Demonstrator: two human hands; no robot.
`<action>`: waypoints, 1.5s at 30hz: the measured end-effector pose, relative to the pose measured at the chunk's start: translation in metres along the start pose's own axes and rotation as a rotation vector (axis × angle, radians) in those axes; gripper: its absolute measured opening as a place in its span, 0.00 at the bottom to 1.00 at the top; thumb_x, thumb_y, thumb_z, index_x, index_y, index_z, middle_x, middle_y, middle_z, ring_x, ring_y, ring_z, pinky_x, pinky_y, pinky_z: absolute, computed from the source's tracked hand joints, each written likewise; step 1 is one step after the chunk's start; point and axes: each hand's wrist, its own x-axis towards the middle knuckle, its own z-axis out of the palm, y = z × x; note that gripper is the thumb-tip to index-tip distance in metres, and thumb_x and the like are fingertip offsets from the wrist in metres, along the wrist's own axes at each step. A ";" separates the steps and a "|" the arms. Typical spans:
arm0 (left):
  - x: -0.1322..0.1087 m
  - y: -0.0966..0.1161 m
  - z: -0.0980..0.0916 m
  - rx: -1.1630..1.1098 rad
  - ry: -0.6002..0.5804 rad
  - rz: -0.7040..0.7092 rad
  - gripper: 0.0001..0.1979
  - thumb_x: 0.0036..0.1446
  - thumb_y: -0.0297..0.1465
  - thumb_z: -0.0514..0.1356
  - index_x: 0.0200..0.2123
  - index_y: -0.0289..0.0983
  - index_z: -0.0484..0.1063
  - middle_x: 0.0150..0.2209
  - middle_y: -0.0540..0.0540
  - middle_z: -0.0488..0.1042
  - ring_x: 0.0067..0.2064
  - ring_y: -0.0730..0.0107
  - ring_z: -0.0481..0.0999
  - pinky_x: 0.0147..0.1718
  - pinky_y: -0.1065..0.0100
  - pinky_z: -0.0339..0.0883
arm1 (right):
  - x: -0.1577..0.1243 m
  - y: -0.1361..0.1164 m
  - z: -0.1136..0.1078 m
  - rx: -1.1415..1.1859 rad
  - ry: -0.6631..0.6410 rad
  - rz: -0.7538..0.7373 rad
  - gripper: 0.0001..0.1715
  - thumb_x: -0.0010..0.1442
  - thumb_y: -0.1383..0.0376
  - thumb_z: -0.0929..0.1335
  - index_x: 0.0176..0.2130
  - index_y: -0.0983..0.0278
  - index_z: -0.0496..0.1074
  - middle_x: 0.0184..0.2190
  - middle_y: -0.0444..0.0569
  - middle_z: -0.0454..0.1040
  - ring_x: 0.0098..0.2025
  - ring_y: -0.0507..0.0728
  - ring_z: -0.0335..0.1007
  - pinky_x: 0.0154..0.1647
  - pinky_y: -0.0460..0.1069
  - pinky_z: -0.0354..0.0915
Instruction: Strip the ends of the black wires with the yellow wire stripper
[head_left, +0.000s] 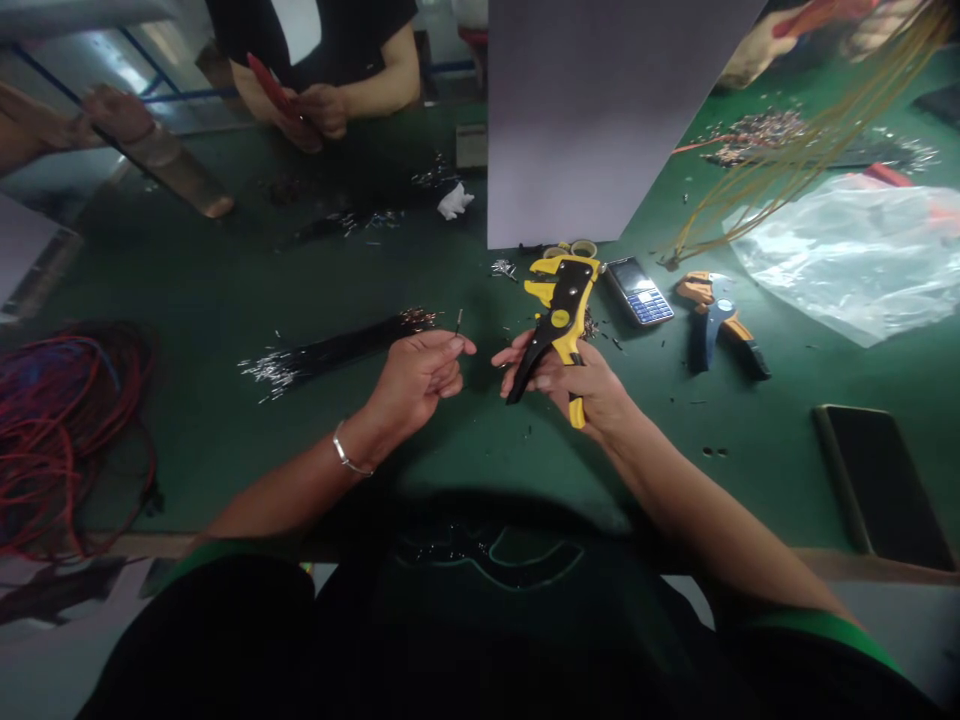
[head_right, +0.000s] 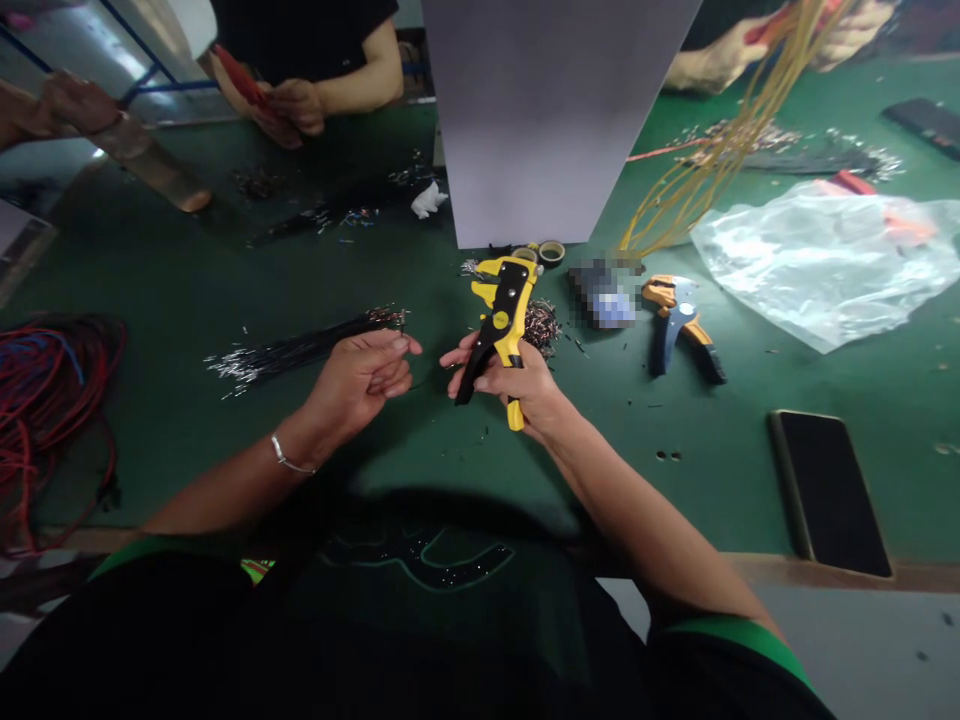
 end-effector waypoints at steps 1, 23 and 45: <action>0.000 -0.001 0.000 0.006 0.003 0.012 0.05 0.52 0.30 0.64 0.27 0.33 0.75 0.12 0.59 0.48 0.15 0.83 0.46 0.17 0.73 0.48 | 0.000 0.000 0.000 0.007 0.001 0.001 0.22 0.42 0.68 0.70 0.41 0.63 0.68 0.40 0.52 0.77 0.35 0.60 0.75 0.42 0.60 0.70; -0.011 -0.002 0.006 0.028 0.026 0.052 0.05 0.52 0.30 0.64 0.26 0.37 0.77 0.11 0.59 0.49 0.15 0.83 0.48 0.17 0.71 0.49 | 0.006 0.019 -0.003 -0.226 0.067 -0.050 0.18 0.42 0.70 0.69 0.37 0.63 0.68 0.31 0.47 0.75 0.33 0.57 0.74 0.40 0.56 0.69; -0.005 -0.022 -0.004 0.434 -0.031 -0.132 0.04 0.39 0.24 0.66 0.24 0.35 0.78 0.19 0.50 0.72 0.19 0.80 0.62 0.18 0.73 0.53 | 0.004 0.014 -0.004 -0.171 0.044 -0.029 0.20 0.44 0.69 0.71 0.40 0.65 0.69 0.32 0.47 0.76 0.31 0.57 0.74 0.38 0.56 0.69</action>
